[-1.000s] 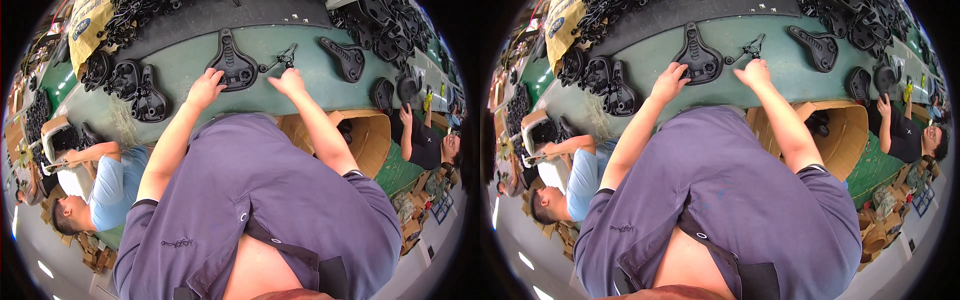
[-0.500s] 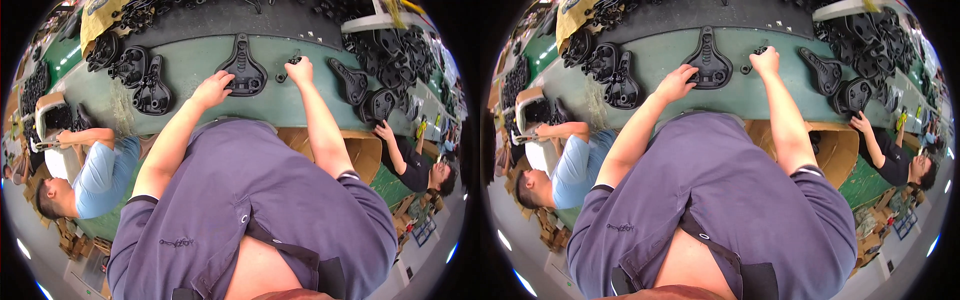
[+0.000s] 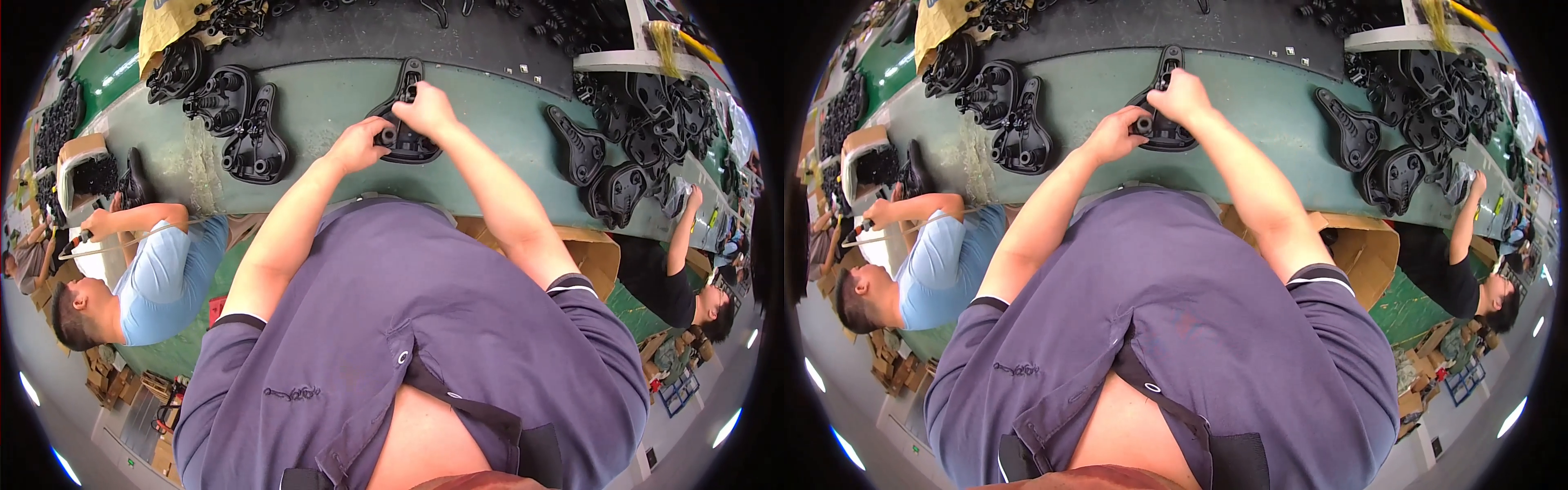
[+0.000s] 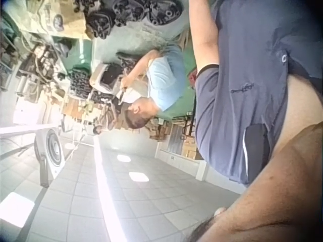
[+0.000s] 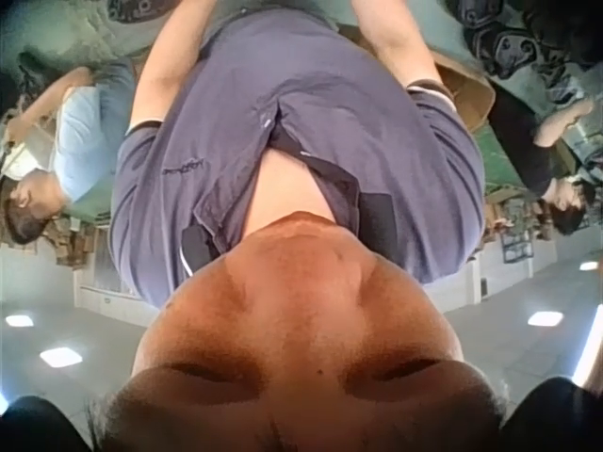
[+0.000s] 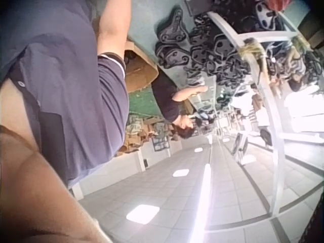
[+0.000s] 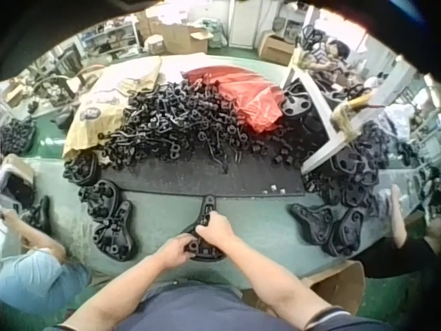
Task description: Assembling various components onto bicycle seat bases at a factory workbench.
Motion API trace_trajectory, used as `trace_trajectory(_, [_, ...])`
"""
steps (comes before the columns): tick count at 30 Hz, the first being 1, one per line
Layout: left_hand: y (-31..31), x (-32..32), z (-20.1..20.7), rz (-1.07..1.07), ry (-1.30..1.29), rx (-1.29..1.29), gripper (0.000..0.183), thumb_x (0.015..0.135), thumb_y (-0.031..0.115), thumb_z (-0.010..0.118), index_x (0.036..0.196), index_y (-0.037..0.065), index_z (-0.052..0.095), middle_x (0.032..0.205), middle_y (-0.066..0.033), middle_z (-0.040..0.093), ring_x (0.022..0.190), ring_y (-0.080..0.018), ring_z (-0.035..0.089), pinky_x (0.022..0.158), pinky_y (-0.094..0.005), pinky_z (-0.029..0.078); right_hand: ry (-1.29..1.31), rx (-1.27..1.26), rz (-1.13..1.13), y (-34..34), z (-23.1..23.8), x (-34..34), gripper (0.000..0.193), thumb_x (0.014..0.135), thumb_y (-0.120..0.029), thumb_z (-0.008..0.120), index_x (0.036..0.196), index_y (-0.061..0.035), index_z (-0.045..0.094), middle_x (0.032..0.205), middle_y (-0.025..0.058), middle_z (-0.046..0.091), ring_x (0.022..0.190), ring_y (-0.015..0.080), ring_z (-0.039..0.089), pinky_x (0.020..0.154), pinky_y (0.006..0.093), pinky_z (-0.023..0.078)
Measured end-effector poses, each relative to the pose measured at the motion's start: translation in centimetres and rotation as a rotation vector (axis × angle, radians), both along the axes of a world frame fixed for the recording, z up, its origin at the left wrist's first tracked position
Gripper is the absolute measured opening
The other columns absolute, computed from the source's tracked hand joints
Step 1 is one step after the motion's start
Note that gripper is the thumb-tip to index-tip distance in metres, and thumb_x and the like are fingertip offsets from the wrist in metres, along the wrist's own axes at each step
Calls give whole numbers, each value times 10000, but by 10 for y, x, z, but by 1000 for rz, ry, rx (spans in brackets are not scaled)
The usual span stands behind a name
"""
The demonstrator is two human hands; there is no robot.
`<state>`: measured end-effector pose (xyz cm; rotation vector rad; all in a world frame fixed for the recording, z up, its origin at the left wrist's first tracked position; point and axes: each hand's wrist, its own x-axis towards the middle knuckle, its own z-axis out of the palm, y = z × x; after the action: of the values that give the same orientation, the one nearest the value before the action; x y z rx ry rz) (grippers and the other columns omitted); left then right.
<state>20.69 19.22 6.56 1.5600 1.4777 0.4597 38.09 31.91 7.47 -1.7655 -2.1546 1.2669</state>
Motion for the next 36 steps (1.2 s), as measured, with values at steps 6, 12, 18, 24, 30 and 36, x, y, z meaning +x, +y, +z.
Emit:
trace_trajectory(6, [5,0,7,34,31,79,531,809,176,821,1308,80,667,1294,-150,680,1177,-385,664,1036,-473,521,-29,100,-74,-21,-19,0,803,847,-440,780,1439,32,510,1301,291,655,1155,436,683,999,524,545])
trace_trajectory(12, [43,39,-12,433,94,234,567,891,394,744,1346,66,656,1323,-206,682,1240,-429,621,1104,-523,445,-64,390,-81,-44,-28,18,866,884,-531,766,1489,16,474,1288,271,646,1196,468,638,1047,567,495])
trace_trajectory(18, [43,58,-41,426,332,289,433,973,419,658,1226,69,670,1168,-161,701,1097,-389,646,966,-523,466,23,426,-114,-53,-45,20,754,881,-498,748,1426,-14,555,1267,218,656,1165,433,651,1025,538,505])
trace_trajectory(24, [42,55,-41,501,212,260,364,1045,381,574,1182,64,689,1186,-168,707,1123,-406,645,976,-532,469,128,307,-192,-48,-46,28,689,912,-463,747,1401,-12,568,1294,226,669,1191,412,661,1029,505,518])
trace_trajectory(30, [50,30,-31,449,101,184,300,1088,274,555,1117,3,680,1091,-232,707,1064,-451,662,930,-517,524,400,-37,-303,-30,-62,52,374,1056,-348,613,1217,-15,670,1171,231,735,1112,365,715,975,459,541])
trace_trajectory(36, [43,9,-18,187,142,280,187,951,135,710,1119,54,704,1057,-143,718,1086,-369,664,942,-489,530,5,15,-103,-4,-54,44,538,1068,-496,530,1150,0,720,1166,272,725,1099,427,698,982,503,523])
